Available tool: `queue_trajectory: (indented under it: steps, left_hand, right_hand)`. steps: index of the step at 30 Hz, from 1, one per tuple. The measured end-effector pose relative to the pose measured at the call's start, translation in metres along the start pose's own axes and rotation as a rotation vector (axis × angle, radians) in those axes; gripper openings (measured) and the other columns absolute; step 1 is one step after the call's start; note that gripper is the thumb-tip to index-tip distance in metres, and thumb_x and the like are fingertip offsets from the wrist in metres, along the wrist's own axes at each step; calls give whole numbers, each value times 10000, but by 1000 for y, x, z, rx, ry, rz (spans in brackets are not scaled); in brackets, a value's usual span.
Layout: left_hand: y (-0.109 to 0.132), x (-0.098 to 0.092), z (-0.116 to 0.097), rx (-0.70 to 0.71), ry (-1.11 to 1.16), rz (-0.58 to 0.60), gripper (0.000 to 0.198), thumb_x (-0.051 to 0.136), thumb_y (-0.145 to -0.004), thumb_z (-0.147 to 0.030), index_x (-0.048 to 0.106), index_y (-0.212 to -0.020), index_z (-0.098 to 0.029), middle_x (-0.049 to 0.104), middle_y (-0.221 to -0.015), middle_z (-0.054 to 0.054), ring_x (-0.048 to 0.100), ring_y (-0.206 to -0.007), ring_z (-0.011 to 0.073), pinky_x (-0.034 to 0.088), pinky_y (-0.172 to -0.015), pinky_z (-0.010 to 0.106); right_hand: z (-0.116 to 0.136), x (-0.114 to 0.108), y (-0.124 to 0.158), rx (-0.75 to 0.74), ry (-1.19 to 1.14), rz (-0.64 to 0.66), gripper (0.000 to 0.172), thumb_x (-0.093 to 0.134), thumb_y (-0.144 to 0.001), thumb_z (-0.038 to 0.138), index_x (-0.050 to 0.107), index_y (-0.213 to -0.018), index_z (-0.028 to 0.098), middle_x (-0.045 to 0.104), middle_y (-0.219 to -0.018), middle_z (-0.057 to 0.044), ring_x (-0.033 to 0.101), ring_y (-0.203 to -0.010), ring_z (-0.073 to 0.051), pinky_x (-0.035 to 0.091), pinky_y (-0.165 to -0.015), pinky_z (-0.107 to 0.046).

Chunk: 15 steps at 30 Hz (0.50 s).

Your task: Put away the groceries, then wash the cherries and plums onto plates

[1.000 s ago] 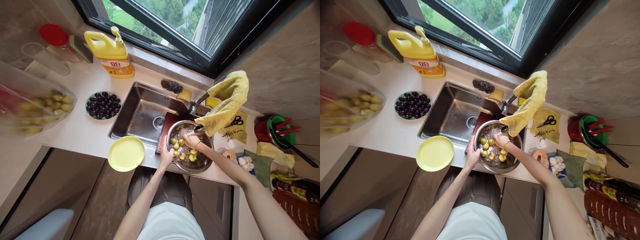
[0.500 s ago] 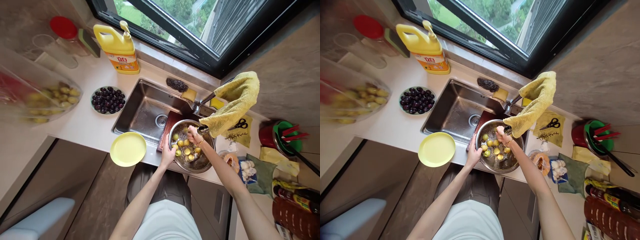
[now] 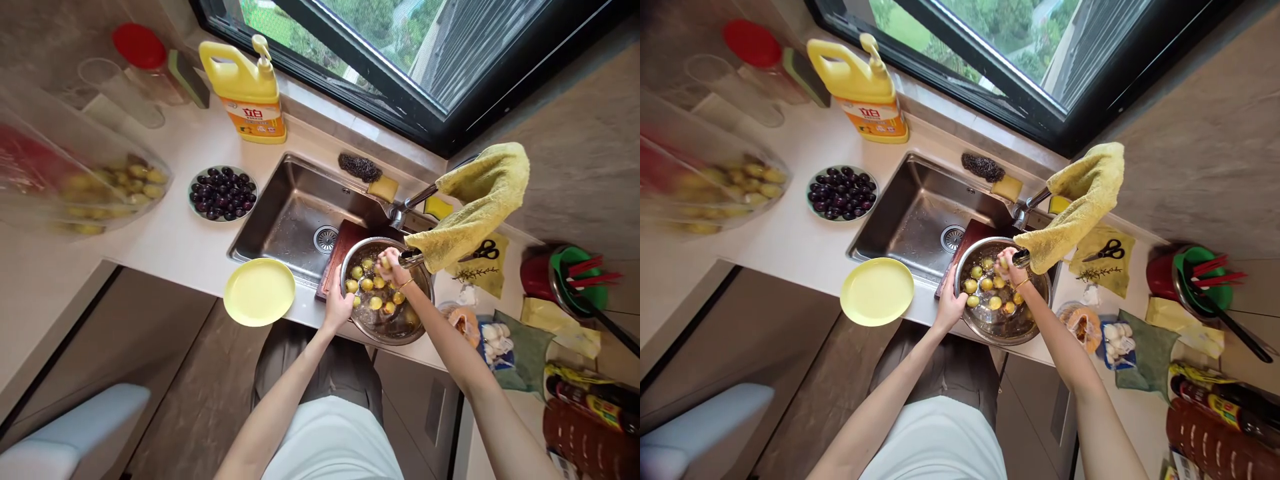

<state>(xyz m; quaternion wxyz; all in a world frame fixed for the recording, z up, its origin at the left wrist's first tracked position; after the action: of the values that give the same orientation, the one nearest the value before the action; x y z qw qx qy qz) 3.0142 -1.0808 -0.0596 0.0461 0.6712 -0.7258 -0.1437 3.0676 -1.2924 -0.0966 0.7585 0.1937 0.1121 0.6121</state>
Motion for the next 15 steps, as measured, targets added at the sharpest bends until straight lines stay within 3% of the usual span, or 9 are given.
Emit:
queue_trajectory:
  steps: [2,4,6,9,12,15]
  left_hand:
    - [0,-1,0,5,1,-7,805,517,-653,-42,360,-1435,-157,462,-1448,90,383,-1367,246,292,-1164,362]
    - [0,-1,0,5,1,-16,808,521,-648,-37,367,-1432,-162,478,-1435,88,380,-1370,247,289,-1167,365]
    - [0,-1,1,3,4,-15,806,520,-648,-39,370,-1430,-160,465,-1445,92,376,-1373,248,283,-1170,366]
    - [0,0,2,-7,11,-8,804,512,-648,-47,368,-1433,-152,432,-1469,98,371,-1376,247,269,-1176,363]
    - [-1,0,1,-25,24,-12,816,513,-634,-45,374,-1429,-168,410,-1487,86,361,-1383,246,250,-1183,363]
    - [-1,0,-1,-30,29,-10,817,518,-632,-50,375,-1427,-173,392,-1499,79,350,-1389,245,240,-1186,360]
  right_hand:
    - [5,3,3,-125,250,54,150,604,-768,357,547,-827,231,571,-924,-49,523,-941,-204,473,-876,-405]
    - [10,13,9,-283,662,150,202,579,-792,362,620,-930,219,590,-1046,-88,478,-1094,-260,370,-1021,-489]
    - [11,27,21,-386,1020,259,344,516,-839,411,617,-1099,210,590,-1137,-117,449,-1170,-301,334,-1042,-541]
    - [16,41,51,-398,1149,367,462,460,-872,447,558,-1253,206,582,-1213,-123,440,-1227,-318,372,-1024,-529]
    - [34,17,99,-408,1141,392,492,376,-903,442,504,-1337,247,560,-1271,-77,442,-1256,-300,399,-1028,-512]
    - [63,-41,150,-466,1150,430,515,317,-919,415,431,-1406,292,541,-1312,-32,433,-1291,-268,413,-1053,-477]
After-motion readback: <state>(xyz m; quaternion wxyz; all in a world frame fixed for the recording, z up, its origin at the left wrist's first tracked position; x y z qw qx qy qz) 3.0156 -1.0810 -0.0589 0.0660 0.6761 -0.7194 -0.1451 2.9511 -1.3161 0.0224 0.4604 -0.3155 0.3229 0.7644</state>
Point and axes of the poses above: each hand's wrist, its own y-axis away from the middle knuckle, its own x-axis out of the palm, z = x × y, the point moved 1 cm from there along -y, towards the middle knuckle
